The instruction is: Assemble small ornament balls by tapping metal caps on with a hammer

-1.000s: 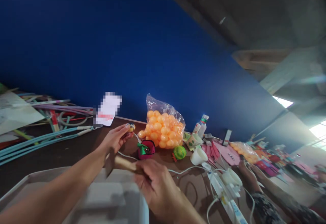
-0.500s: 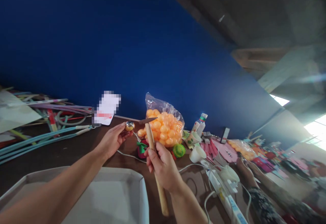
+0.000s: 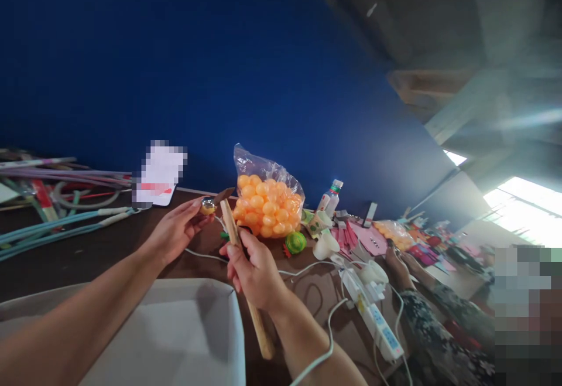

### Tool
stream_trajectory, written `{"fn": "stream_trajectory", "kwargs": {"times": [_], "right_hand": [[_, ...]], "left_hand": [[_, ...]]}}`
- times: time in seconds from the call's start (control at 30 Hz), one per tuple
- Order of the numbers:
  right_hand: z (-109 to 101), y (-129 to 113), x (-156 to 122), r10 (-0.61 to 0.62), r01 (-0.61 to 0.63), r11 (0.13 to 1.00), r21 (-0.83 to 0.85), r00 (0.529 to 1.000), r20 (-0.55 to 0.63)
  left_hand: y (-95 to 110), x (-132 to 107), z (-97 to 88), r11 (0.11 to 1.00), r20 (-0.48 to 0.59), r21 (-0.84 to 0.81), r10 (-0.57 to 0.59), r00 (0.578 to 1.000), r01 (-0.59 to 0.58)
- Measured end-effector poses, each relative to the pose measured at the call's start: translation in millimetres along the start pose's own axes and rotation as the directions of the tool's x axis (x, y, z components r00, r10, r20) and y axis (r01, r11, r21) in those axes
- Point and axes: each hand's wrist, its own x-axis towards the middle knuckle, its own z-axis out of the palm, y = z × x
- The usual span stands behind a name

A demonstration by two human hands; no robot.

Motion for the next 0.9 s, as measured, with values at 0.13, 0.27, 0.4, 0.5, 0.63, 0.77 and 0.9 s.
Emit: {"fn": "stream_trajectory", "kwargs": {"times": [0.13, 0.27, 0.4, 0.5, 0.63, 0.77, 0.9], "right_hand": [[0.9, 0.0, 0.2, -0.067, 0.067, 0.995, -0.067, 0.998, 0.0], [1.4, 0.9, 2.2, -0.068, 0.068, 0.995, -0.075, 0.998, -0.005], [3.0, 2.8, 4.2, -0.057, 0.056, 0.996, -0.072, 0.998, -0.005], [3.6, 4.1, 4.3, -0.034, 0.034, 0.997, -0.066, 0.999, 0.004], [3.4, 4.9, 3.0, -0.043, 0.042, 0.997, -0.063, 0.999, -0.013], [3.9, 3.9, 2.5, -0.021, 0.021, 0.998, -0.063, 1.0, 0.003], [4.4, 3.0, 2.1, -0.041, 0.04, 0.999, -0.033, 0.999, -0.006]], "left_hand": [[-0.3, 0.2, 1.0, 1.0, -0.012, 0.016, 0.007, 1.0, -0.007], [-2.1, 1.7, -0.2, 1.0, -0.005, 0.027, 0.012, 1.0, -0.011], [-3.4, 1.9, -1.6, 0.999, 0.006, 0.05, 0.015, 1.0, -0.015], [-3.3, 1.6, -1.7, 0.998, 0.009, 0.057, 0.014, 1.0, -0.014], [-2.2, 0.7, 0.1, 0.999, -0.018, 0.051, 0.013, 1.0, -0.012], [-2.1, 1.2, 0.7, 0.999, -0.027, 0.048, 0.007, 1.0, -0.006], [-2.9, 2.4, -0.4, 0.999, -0.028, 0.044, 0.015, 0.999, -0.014]]}}
